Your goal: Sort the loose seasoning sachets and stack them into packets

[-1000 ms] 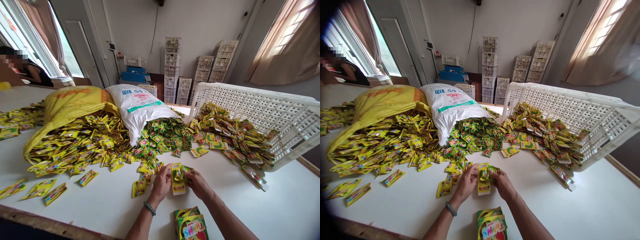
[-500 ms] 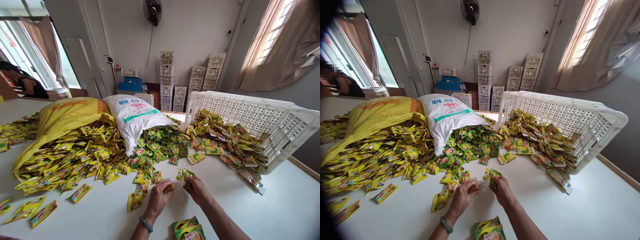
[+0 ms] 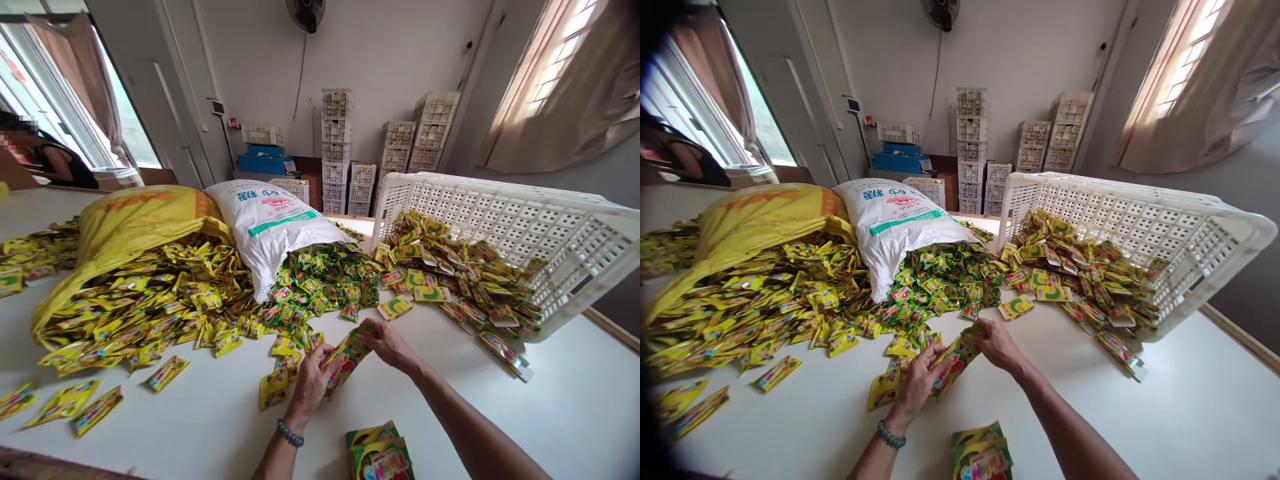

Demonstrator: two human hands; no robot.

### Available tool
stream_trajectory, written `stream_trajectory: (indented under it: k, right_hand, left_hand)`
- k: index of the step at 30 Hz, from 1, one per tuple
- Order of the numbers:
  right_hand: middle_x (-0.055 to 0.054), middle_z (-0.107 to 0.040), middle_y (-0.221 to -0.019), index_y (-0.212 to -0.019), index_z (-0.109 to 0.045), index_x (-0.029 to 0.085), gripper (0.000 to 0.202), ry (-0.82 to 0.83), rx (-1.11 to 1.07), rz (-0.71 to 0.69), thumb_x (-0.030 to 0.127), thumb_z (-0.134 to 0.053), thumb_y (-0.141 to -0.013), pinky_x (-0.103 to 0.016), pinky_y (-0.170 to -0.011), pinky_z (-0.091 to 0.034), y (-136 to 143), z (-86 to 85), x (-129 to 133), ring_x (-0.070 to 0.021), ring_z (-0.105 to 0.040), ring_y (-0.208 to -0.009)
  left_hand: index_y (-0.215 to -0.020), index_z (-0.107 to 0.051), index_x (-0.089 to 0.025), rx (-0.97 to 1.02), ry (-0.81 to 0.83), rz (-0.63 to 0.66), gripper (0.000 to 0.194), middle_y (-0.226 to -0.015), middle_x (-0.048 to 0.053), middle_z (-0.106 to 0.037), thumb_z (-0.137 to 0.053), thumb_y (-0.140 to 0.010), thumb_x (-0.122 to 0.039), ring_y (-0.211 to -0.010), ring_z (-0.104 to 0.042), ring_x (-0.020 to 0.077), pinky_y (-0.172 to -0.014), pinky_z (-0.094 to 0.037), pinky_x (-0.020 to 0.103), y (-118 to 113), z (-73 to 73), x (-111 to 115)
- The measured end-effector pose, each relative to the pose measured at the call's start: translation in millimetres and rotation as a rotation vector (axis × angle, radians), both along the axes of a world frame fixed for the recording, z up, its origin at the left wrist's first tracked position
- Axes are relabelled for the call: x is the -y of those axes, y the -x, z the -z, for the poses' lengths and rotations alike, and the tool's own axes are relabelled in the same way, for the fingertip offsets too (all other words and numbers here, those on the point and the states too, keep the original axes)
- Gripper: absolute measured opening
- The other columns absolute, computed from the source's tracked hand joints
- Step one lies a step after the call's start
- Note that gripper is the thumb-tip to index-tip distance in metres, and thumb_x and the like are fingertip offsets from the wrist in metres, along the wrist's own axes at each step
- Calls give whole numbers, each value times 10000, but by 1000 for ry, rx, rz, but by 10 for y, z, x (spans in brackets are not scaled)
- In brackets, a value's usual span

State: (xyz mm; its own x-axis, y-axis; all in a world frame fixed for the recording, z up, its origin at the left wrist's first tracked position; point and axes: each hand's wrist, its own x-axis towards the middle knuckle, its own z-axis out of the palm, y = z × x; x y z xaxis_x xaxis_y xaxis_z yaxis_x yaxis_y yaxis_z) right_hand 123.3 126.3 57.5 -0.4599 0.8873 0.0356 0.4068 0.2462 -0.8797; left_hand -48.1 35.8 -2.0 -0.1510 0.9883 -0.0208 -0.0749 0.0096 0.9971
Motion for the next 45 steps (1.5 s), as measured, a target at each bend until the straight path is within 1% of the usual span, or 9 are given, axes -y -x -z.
stream_trajectory:
  k: [5, 9, 14, 19, 25, 29, 31, 35, 45]
  right_hand:
    - [9, -616, -636, -667, -694, 180, 79, -59, 48, -35, 255, -677, -647, -246, -560, -374, 70, -49, -21, -140, -502, -597]
    - [26, -592, -584, -676, -703, 182, 111, -22, 50, -55, 288, -674, -666, -233, -530, -357, 86, -32, -23, -124, -478, -558]
    - [17, -611, -634, -645, -709, 200, 37, -65, 72, -72, 198, -681, -621, -236, -555, -377, 117, 11, -24, -133, -507, -587]
    - [32, -584, -618, -656, -708, 208, 126, -137, 97, -81, 117, -682, -573, -230, -564, -353, 215, 52, -35, -122, -483, -583]
    - [40, -543, -591, -628, -636, 189, 44, -176, 89, -46, 159, -664, -641, -229, -548, -312, 227, 95, 29, -121, -447, -580]
    - [-7, -654, -745, -801, -699, 204, 105, -183, 41, -152, 203, -610, -747, -261, -652, -391, 180, 23, 119, -165, -549, -689]
    - [-25, -684, -811, -894, -711, 215, 158, -174, 11, -120, 247, -608, -779, -280, -697, -419, 153, -8, 126, -189, -585, -748]
    - [-28, -665, -715, -748, -712, 190, 72, -159, 68, 39, 191, -640, -747, -281, -665, -422, 143, 6, 114, -186, -588, -698]
    - [-40, -664, -828, -777, -714, 197, 132, -143, 45, -58, 281, -768, -692, -308, -782, -449, 86, 75, 82, -212, -583, -865]
  left_hand:
    - [-945, -614, -176, 125, 27, 37, 337, -897, 73, -740, -745, -724, -395, -806, -683, 214, -736, -506, 285, -17, 39, -25]
    - [-923, -624, -168, 243, 75, -23, 357, -816, 44, -743, -779, -682, -381, -735, -683, 194, -709, -506, 273, -21, 46, -21]
    - [-898, -649, -165, 225, 53, -29, 343, -803, 40, -742, -787, -668, -379, -747, -684, 191, -715, -503, 263, -25, 1, -4]
    - [-941, -646, -176, 213, 82, 52, 368, -827, 52, -742, -804, -643, -326, -744, -688, 202, -673, -503, 264, -18, -27, 3]
    - [-954, -654, -187, 370, 119, 110, 356, -868, 53, -744, -808, -637, -240, -749, -697, 196, -705, -524, 282, 6, -5, 24]
    - [-964, -657, -179, 438, 158, 74, 392, -831, 44, -748, -826, -620, -259, -702, -699, 195, -679, -525, 284, -4, -4, 11]
    - [-981, -662, -169, 435, 152, 54, 431, -825, 49, -751, -838, -603, -275, -703, -702, 204, -689, -526, 293, -13, -24, 1]
    - [-1011, -673, -161, 408, 122, 48, 464, -865, 59, -757, -841, -600, -295, -755, -707, 220, -732, -526, 307, -16, -47, 1]
    - [-1001, -687, -147, 505, 152, 19, 486, -876, 62, -760, -866, -564, -263, -775, -712, 224, -758, -537, 319, 27, -41, 17]
